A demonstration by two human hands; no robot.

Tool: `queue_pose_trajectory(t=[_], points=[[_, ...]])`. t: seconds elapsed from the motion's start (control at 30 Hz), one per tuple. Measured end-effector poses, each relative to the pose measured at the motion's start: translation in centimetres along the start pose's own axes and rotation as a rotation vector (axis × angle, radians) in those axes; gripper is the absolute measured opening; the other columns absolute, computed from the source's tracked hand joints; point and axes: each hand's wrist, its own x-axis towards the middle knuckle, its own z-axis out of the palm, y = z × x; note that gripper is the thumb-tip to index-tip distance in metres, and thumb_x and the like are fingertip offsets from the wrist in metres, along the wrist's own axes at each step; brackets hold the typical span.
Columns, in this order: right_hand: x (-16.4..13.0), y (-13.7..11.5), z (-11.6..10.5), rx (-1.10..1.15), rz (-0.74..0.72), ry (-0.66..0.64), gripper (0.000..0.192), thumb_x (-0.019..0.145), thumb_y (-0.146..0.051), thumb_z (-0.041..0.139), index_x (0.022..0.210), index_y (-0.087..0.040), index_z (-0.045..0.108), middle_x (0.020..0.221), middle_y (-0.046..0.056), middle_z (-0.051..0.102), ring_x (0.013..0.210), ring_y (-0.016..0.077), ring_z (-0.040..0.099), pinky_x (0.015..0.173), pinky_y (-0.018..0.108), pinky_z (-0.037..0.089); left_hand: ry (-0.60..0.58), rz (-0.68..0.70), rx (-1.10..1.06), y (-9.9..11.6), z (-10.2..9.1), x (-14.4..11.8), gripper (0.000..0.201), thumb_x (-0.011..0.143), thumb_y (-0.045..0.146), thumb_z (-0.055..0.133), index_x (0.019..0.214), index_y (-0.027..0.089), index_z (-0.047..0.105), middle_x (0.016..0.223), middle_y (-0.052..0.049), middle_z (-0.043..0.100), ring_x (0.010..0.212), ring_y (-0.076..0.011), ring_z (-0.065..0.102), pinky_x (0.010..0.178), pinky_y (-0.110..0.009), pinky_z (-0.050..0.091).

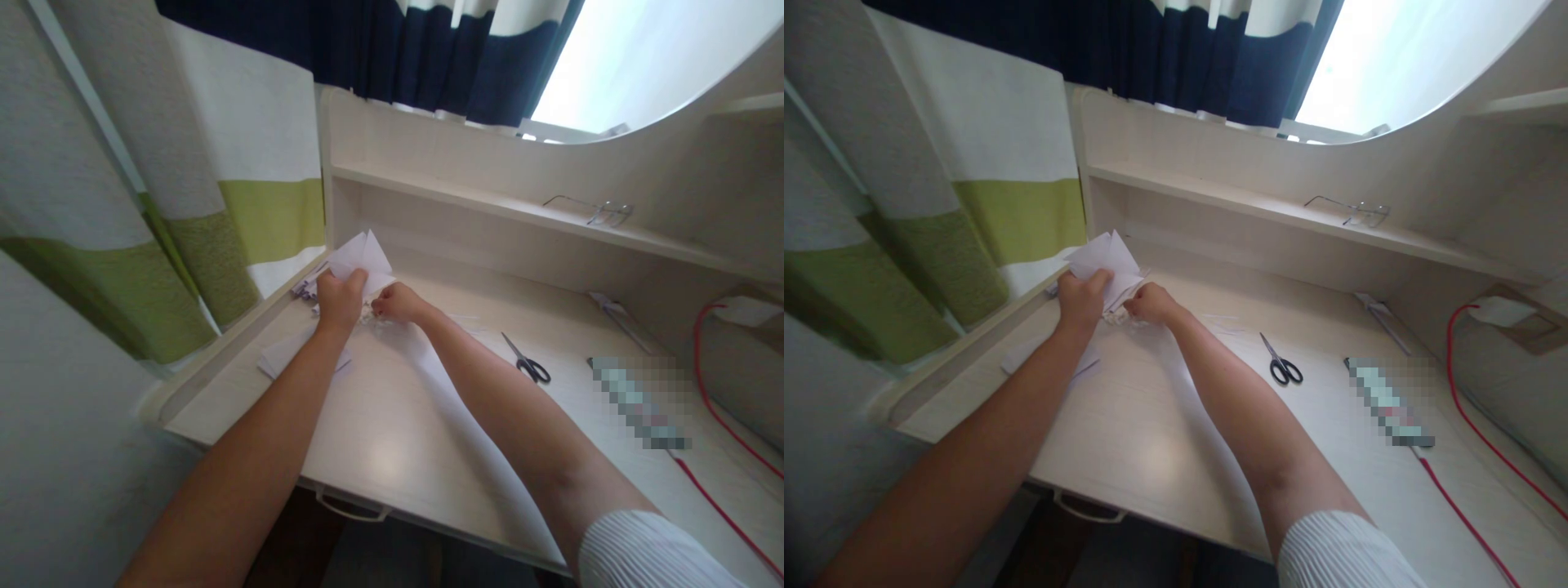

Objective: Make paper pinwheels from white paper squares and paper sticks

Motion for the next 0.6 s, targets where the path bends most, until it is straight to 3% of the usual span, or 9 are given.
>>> queue_pose_trajectory(t=[0.6], points=[[0.5,1.8,0.7,0.121,-0.032,0.035,0.035,0.099,-0.034,0.065,0.129,-0.016,0.061,0.129,0.011,0.063,0.108,0.0246,0.066,0.090,0.045,0.058,0.014,0.004,-0.006,-0.2,0.1,0.2,0.008,0.064,0.021,0.064,0.069,0.015,0.067,0.071,-0.005,0.071,0.067,-0.0194,0.064,0.058,-0.026,0.048]])
